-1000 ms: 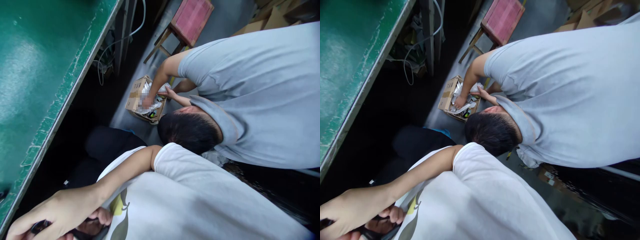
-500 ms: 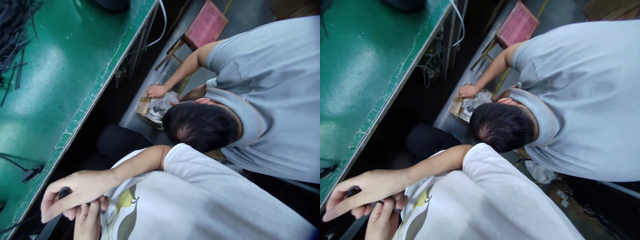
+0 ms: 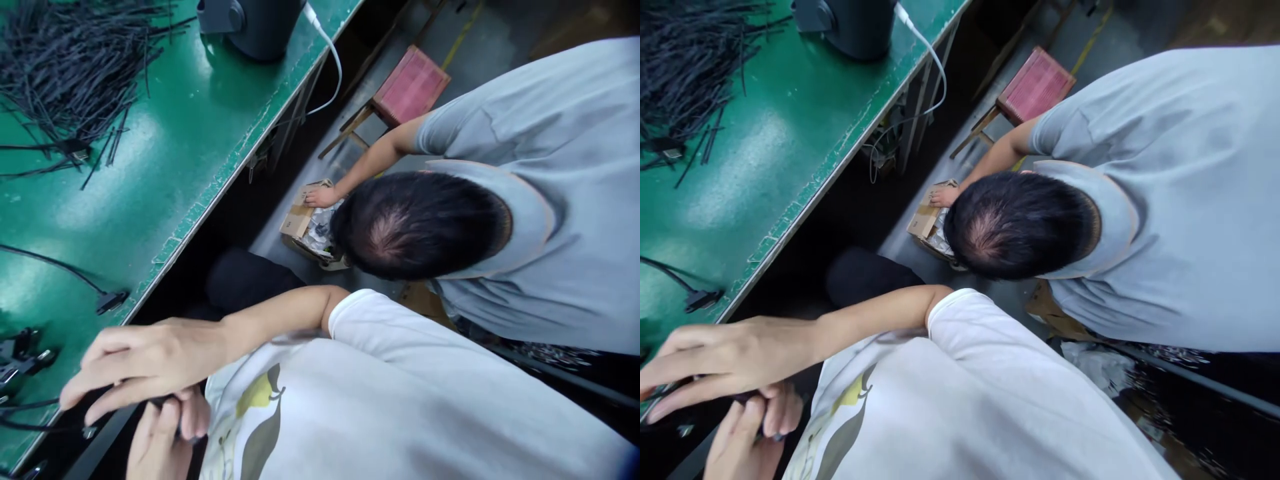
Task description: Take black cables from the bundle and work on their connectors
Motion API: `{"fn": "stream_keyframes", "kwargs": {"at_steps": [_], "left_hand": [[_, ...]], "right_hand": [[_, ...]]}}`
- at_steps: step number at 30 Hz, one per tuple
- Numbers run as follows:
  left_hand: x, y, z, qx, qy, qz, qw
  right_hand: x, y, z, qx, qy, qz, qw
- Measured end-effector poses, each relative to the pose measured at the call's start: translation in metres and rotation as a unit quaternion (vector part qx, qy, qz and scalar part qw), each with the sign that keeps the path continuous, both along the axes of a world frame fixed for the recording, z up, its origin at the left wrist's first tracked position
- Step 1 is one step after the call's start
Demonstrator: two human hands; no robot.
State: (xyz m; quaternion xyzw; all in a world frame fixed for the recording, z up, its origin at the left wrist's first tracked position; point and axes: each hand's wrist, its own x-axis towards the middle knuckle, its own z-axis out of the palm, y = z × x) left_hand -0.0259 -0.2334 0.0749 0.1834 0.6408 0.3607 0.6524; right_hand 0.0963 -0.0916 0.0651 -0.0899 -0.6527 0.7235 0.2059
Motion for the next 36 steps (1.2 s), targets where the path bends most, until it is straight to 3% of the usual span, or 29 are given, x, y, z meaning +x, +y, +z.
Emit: {"fn": "stream_keyframes", "kwargs": {"at_steps": [2,3,5,8,13,17,19,21,25,27,31,36], "left_hand": [[-0.016,-0.003,-0.003,-0.025,-0.003,0.007,1.0],[-0.025,-0.005,-0.006,-0.035,0.015,-0.022,0.999],[-0.039,-0.009,-0.015,-0.052,0.082,-0.108,0.989],[-0.045,-0.012,-0.026,-0.081,0.172,-0.242,0.952],[-0.034,-0.013,-0.038,-0.094,0.235,-0.359,0.898],[-0.031,-0.02,-0.047,-0.019,0.388,-0.447,0.806],[-0.032,-0.02,-0.05,0.013,0.425,-0.459,0.78],[-0.034,-0.018,-0.052,-0.024,0.411,-0.451,0.792],[-0.042,-0.011,-0.053,-0.105,0.269,-0.368,0.884],[-0.045,-0.011,-0.056,-0.1,0.216,-0.353,0.905],[-0.044,-0.016,-0.064,-0.082,0.273,-0.382,0.879],[-0.038,-0.021,-0.071,-0.055,0.364,-0.408,0.836]], "right_hand": [[0.009,0.005,-0.002,0.156,0.04,0.019,0.987],[0.013,0.005,-0.005,0.229,0.06,0.033,0.971],[0.018,0.0,-0.014,0.345,0.051,0.055,0.936],[0.02,-0.018,-0.034,0.458,-0.062,0.088,0.883],[0.018,-0.053,-0.067,0.367,-0.214,0.155,0.892],[0.019,-0.065,-0.087,0.321,-0.253,0.17,0.897],[0.02,-0.064,-0.094,0.312,-0.249,0.168,0.901],[0.019,-0.062,-0.097,0.332,-0.228,0.15,0.903],[0.017,-0.06,-0.098,0.436,-0.171,0.091,0.879],[0.016,-0.061,-0.098,0.472,-0.151,0.088,0.864],[0.015,-0.066,-0.097,0.457,-0.169,0.094,0.868],[0.016,-0.071,-0.099,0.331,-0.288,0.102,0.893]]}}
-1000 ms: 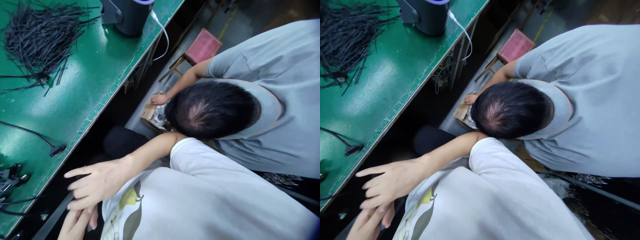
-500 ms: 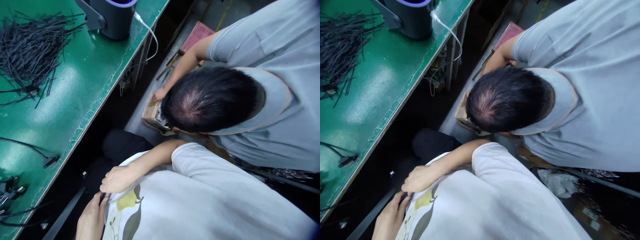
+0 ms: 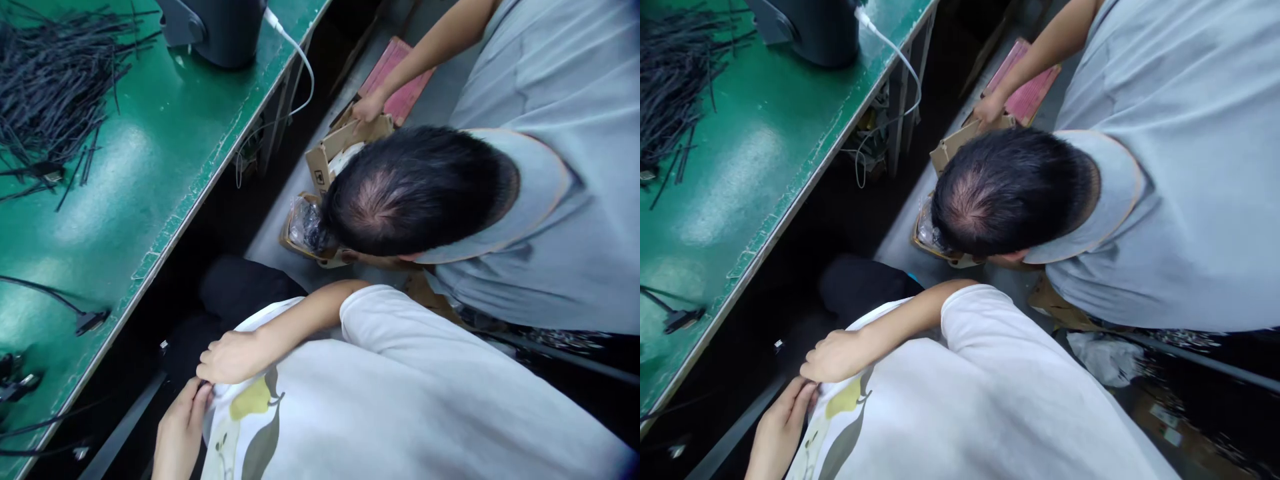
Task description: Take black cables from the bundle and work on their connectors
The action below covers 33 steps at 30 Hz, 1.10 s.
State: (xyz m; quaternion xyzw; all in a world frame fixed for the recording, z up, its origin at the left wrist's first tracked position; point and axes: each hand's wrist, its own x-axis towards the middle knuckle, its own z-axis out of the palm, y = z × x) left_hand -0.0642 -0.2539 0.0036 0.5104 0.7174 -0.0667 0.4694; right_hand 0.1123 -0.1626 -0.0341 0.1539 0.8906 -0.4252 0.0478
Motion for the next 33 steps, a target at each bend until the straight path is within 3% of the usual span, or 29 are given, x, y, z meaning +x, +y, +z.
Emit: {"fn": "stream_keyframes", "kwargs": {"at_steps": [3,5,9,11,14,17,20,23,26,28,30,31,33], "left_hand": [[-0.001,0.001,-0.002,0.039,0.02,0.003,0.999],[-0.002,0.004,0.0,0.01,-0.024,0.032,0.999],[0.0,0.011,0.008,-0.095,-0.19,0.059,0.975],[0.004,0.014,0.013,-0.113,-0.244,0.059,0.961],[0.011,0.014,0.018,-0.078,-0.311,0.116,0.94],[0.018,0.016,0.023,-0.032,-0.364,0.191,0.911],[0.019,0.022,0.032,0.046,-0.319,0.159,0.933],[0.015,0.028,0.043,0.087,-0.275,0.108,0.951],[0.009,0.028,0.047,0.084,-0.306,0.111,0.942],[0.004,0.028,0.046,0.091,-0.325,0.147,0.93],[0.0,0.029,0.043,0.105,-0.345,0.217,0.907],[-0.002,0.03,0.042,0.111,-0.358,0.256,0.891],[-0.004,0.033,0.039,0.116,-0.386,0.311,0.861]], "right_hand": [[0.001,0.003,-0.004,-0.062,-0.005,0.013,0.998],[0.003,0.006,-0.004,-0.067,0.012,0.029,0.997],[0.008,0.006,0.004,0.076,0.066,0.059,0.993],[0.01,0.006,0.012,0.146,0.098,0.072,0.982],[0.015,0.017,0.027,0.193,0.117,0.076,0.971],[0.018,0.039,0.044,0.19,0.114,0.055,0.974],[0.014,0.054,0.059,0.154,0.073,0.053,0.984],[0.006,0.049,0.065,0.175,0.026,0.061,0.982],[0.004,0.051,0.068,0.194,0.052,0.074,0.977],[0.006,0.077,0.075,0.175,0.125,0.091,0.972],[0.006,0.125,0.083,0.19,0.19,0.007,0.963],[0.004,0.154,0.086,0.222,0.2,-0.084,0.951],[-0.006,0.214,0.09,0.311,0.13,-0.283,0.898]]}}
